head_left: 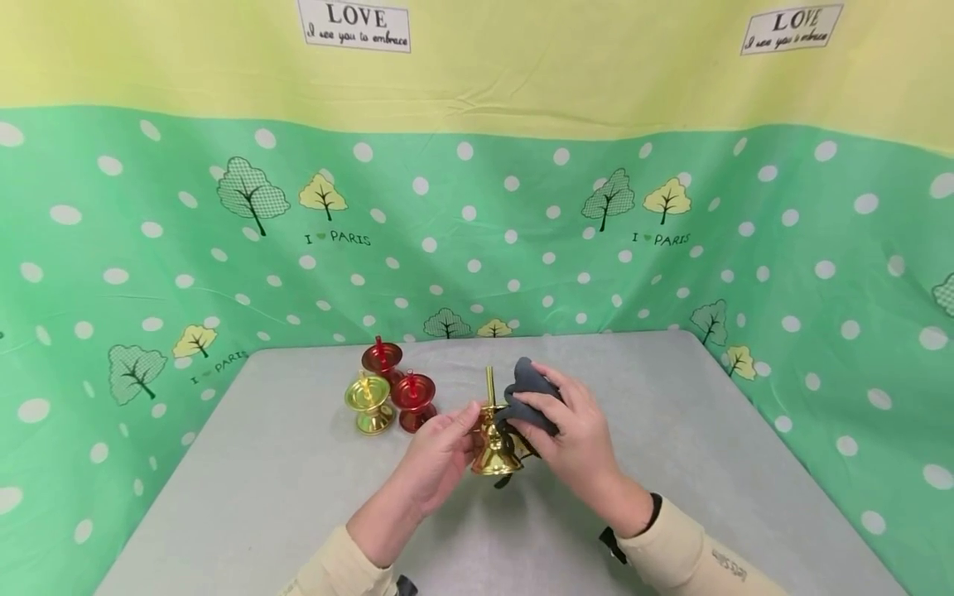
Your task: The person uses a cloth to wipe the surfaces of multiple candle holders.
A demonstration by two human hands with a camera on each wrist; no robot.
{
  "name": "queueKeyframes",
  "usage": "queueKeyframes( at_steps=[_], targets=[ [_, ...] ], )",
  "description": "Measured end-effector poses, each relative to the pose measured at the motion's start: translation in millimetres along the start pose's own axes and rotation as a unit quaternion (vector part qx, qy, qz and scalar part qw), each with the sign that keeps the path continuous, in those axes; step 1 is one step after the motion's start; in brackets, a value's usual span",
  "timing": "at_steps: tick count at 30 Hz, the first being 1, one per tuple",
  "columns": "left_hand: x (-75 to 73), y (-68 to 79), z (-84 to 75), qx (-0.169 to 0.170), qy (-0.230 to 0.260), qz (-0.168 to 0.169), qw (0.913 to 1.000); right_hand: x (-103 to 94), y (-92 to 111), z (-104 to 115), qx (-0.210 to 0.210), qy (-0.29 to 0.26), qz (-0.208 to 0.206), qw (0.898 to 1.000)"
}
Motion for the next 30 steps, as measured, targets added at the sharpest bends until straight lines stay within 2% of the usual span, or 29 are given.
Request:
queueKeyframes(
  at_steps=[6,9,14,24,30],
  targets=[
    [-0.5,-2.3,-5.0,0.02,0.001,0.016,0.9997,6.7,0.0,-18.0,0.065,-0.01,0.015,0.998],
    [-4.4,-2.8,-5.3,0.024,-0.015,0.005,0.9996,8.5,0.9,-20.5,0.08,-0.022,0.023,0.996],
    [-11.6,-1.2,-4.0,0.023,-0.039,-0.032,0.9984,4.2,-0.3,-5.1,0.033,-0.013,0.005,0.999],
    [-3.9,0.1,-7.0,0.03,-0.065,-0.012,0.9974,4.2,-1.9,15.9,-0.012,0.022,-0.007,1.0],
    [-3.2,0.6,-9.1,0.027,-0.037,-0.004,0.9989,6.6,-1.9,12.5,-0.014,0.023,-0.014,1.0]
  ],
)
Point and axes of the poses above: each hand's wrist, its own y-axis away from the middle knuckle, its own x-axis out of the palm, z = x × y, the point moved 10 cm from there along -y, towards the middle knuckle, and after that the axes turned 13 degrees about x, right-handed, at the moved point
